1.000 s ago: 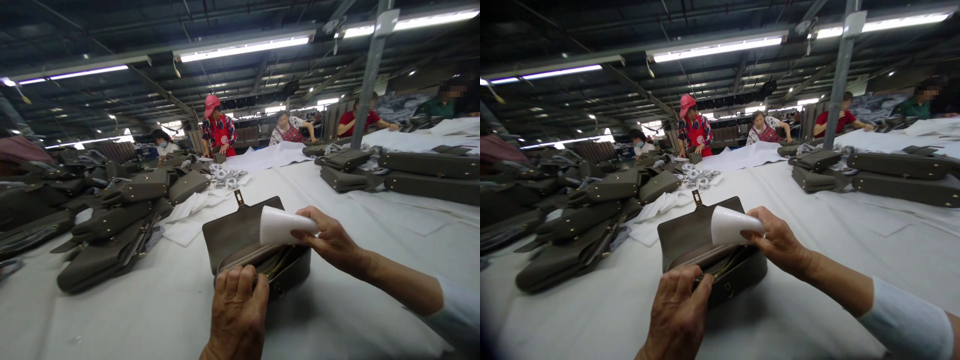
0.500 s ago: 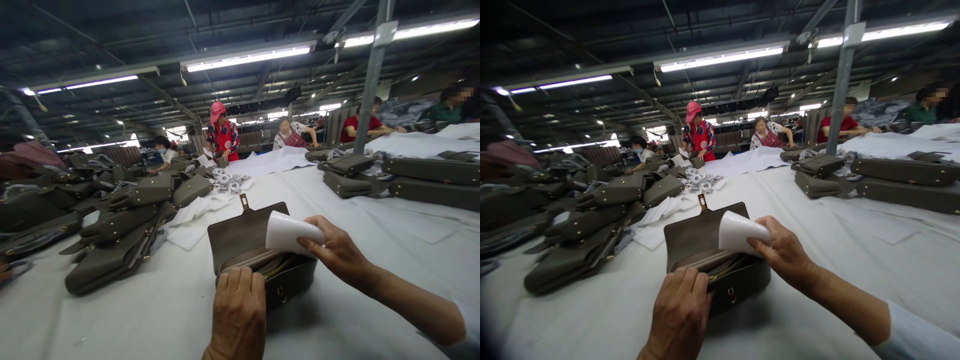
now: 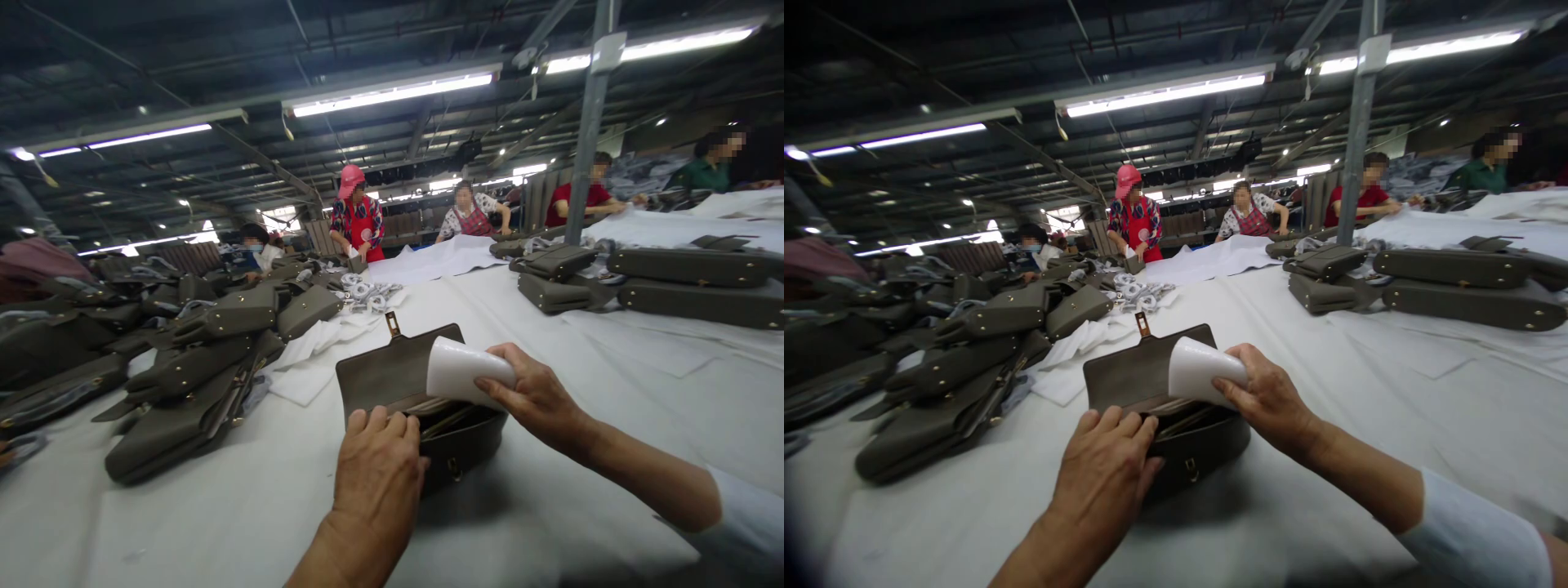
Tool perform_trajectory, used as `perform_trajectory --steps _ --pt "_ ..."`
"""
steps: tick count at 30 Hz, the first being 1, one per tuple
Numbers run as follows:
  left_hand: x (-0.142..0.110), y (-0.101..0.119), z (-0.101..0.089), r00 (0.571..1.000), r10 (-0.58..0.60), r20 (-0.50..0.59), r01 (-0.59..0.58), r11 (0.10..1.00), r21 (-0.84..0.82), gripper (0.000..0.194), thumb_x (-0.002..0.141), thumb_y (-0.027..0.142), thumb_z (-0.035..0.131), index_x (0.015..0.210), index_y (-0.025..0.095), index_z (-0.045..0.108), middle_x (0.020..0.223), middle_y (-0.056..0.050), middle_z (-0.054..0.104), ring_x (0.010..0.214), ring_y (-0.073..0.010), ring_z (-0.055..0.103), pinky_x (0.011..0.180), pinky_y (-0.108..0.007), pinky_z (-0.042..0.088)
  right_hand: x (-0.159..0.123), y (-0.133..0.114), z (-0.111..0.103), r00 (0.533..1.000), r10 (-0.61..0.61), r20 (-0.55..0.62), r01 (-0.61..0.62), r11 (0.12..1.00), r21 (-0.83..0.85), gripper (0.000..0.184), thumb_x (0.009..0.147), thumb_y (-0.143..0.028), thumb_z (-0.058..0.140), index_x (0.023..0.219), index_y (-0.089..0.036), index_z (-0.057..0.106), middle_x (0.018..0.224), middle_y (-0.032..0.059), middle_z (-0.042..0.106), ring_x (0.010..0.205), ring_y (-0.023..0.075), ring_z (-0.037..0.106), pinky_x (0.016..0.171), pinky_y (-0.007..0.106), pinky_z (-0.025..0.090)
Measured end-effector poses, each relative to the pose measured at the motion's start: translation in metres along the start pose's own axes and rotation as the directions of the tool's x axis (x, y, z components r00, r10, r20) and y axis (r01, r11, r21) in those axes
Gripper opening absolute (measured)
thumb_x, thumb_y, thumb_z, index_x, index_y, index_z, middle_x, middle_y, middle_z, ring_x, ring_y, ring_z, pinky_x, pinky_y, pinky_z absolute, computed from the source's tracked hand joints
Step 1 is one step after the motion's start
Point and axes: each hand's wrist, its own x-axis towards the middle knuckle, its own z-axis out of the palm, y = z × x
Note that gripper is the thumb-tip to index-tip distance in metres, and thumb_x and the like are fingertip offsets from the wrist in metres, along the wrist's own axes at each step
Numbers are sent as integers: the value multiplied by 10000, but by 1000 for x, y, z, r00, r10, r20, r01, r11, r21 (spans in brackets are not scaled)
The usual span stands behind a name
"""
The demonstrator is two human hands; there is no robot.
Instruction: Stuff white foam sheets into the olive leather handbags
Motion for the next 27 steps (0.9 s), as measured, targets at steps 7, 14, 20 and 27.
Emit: perform_trajectory --steps 7,14,20,27 --pt "-4 6 10 995 -9 -100 16 998 62 466 770 245 684 1196 84 584 910 -104 662 902 -292 557 820 -461 405 -4 -3 -8 991 -74 -107 85 991 99 305 851 -450 590 1022 -206 527 847 31 614 716 179 581 619 288 468" --pt "-8 9 1 997 -78 10 78 991 -111 89 781 214 625 832 151 659 879 -111 686 1084 -344 540 928 -534 389 -4 -11 -2 766 -642 48 641 755 -136 310 888 -155 495 1192 -207 471 1065 97 603 943 190 589 807 301 487" --pt "-16 4 9 998 -58 -7 54 965 -258 216 761 233 624 974 229 664 1311 -55 576 1397 -350 262 1069 -585 231 11 -35 -18 688 -510 516 631 772 -78 336 769 -32 460 1034 -198 583 926 38 595 783 145 566 686 238 429" --pt "-27 6 22 990 -96 -108 63 959 -276 191 735 218 653 914 277 680 1244 -56 615 1334 -370 336 1035 -602 269 47 -81 -31 528 -310 790 566 822 -56 248 693 -32 565 824 -215 668 784 -22 640 699 128 558 633 214 402"
